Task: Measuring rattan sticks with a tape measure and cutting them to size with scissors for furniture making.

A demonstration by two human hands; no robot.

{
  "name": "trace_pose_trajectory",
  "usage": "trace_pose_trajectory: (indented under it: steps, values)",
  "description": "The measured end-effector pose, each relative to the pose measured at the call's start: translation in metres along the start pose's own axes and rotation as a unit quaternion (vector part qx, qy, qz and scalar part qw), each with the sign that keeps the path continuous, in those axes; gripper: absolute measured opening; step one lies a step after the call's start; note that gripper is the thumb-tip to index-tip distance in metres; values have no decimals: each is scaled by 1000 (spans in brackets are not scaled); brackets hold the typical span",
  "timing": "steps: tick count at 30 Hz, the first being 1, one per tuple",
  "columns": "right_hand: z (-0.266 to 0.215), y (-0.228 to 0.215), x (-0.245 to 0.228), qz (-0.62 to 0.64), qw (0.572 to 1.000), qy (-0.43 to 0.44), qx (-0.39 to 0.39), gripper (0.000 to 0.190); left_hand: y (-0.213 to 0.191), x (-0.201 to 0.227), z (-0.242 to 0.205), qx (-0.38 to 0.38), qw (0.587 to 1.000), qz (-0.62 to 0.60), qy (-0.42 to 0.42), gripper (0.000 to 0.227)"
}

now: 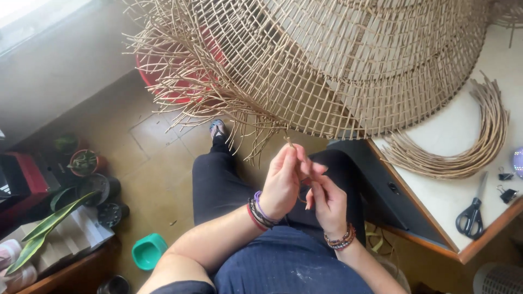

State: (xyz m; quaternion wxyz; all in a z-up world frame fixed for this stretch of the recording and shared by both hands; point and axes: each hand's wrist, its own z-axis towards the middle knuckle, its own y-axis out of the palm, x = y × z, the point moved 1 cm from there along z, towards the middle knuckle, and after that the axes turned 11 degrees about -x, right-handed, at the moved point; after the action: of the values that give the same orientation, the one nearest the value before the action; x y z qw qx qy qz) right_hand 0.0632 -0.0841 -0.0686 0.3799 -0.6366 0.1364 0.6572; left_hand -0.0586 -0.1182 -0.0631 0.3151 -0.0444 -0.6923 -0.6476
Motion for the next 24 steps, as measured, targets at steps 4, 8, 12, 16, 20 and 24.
trace_pose_trajectory:
  steps: [4,8,12,16,20,24]
  values:
    - [-1,-2,-5,-51,999,5,-6,21,-12,0,9,73,996,-13,41,33]
    - [-12,-8,11,-128,980,81,-131,13,-19,-11,-7,109,993,5,50,31]
    - [-18,-9,27,-125,956,123,-235,16,-19,-23,-23,134,989,29,53,31]
    - [-30,-9,38,-64,956,132,-252,25,-17,-29,-23,134,986,21,99,29]
    - [-45,-23,54,-71,971,116,-196,27,-24,-41,-21,92,988,22,124,32]
    - [-45,-51,43,-96,981,134,-106,26,-60,-60,-4,68,997,25,41,60]
